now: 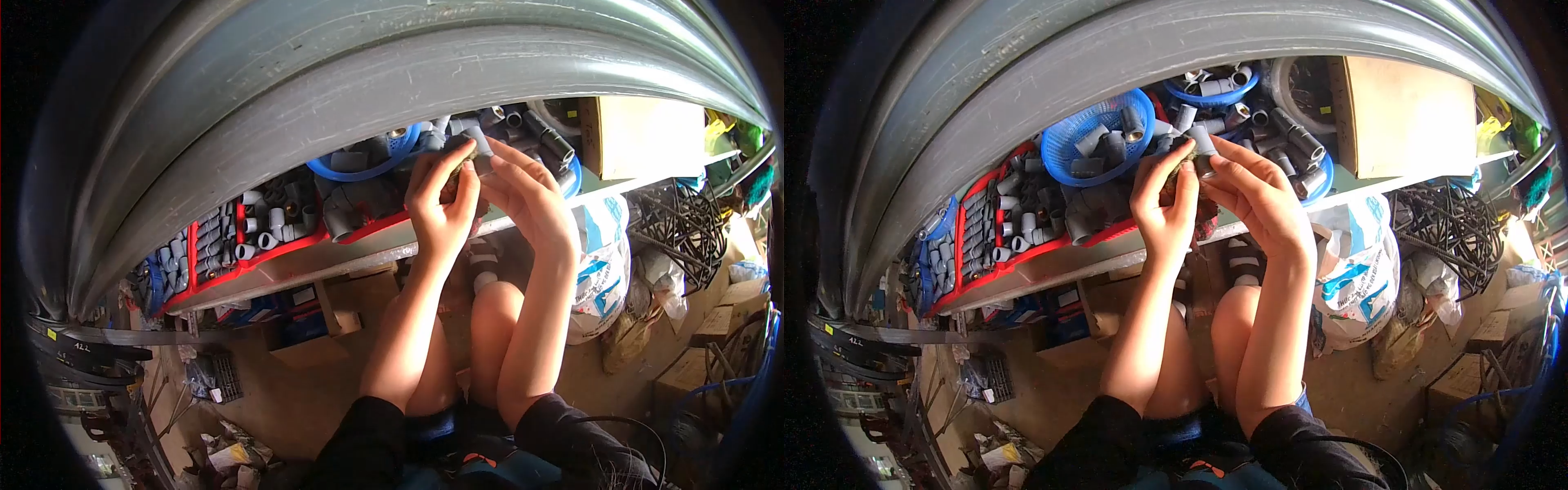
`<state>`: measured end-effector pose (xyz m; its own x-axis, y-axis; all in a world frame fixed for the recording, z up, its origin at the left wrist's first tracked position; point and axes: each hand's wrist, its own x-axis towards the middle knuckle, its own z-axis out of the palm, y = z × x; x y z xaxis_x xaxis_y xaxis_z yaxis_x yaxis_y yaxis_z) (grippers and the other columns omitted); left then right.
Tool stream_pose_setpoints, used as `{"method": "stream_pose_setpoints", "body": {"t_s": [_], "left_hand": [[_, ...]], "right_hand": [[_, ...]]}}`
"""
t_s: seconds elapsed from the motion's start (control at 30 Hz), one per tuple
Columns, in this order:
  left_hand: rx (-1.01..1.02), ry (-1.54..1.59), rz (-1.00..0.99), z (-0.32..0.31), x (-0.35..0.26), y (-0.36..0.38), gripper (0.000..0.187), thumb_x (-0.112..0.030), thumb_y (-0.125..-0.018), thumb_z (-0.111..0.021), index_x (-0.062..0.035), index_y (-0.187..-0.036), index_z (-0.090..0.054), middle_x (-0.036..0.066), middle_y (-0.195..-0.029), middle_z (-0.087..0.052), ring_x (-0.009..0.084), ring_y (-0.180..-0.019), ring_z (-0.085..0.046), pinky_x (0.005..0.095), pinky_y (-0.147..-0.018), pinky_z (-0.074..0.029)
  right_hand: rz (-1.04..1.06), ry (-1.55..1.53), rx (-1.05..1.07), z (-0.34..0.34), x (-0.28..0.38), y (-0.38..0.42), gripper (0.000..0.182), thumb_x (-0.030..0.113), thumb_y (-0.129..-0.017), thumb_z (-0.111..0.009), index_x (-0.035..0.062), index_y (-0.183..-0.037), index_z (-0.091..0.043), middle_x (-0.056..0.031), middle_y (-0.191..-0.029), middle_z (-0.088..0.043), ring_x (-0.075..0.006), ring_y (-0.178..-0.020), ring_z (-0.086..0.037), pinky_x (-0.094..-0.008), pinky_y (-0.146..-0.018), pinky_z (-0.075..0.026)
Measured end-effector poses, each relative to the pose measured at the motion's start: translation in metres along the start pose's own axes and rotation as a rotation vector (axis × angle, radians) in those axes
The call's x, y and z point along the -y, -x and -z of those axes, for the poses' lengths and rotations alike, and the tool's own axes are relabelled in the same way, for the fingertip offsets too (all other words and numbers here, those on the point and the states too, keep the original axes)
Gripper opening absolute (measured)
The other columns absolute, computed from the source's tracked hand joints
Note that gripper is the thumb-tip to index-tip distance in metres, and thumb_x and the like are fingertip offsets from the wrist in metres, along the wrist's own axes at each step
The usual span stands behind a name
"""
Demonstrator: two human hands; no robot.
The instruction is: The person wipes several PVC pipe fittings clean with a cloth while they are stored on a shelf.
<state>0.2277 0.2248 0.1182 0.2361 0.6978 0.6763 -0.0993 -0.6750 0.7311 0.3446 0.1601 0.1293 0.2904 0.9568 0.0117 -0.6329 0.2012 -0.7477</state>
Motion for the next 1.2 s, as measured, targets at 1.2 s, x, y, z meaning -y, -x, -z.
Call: {"method": "stream_pose_setpoints", "body": {"t_s": [1.2], "left_hand": [[0.030, 0.094, 0.019, 0.001, 0.005, -0.003, 0.020, -0.004, -0.088, -0.056, -0.0022, -0.106, -0.064, 0.004, -0.087, -0.058, 0.0096, -0.076, -0.052, 0.0233, -0.069, -0.042]], "right_hand": [[-0.088, 0.218, -0.026, 0.002, 0.005, 0.003, 0.034, 0.018, -0.093, -0.053, -0.0057, -0.118, -0.054, -0.0116, -0.102, -0.063, -0.0165, -0.083, -0.064, -0.0333, -0.087, -0.053]]}}
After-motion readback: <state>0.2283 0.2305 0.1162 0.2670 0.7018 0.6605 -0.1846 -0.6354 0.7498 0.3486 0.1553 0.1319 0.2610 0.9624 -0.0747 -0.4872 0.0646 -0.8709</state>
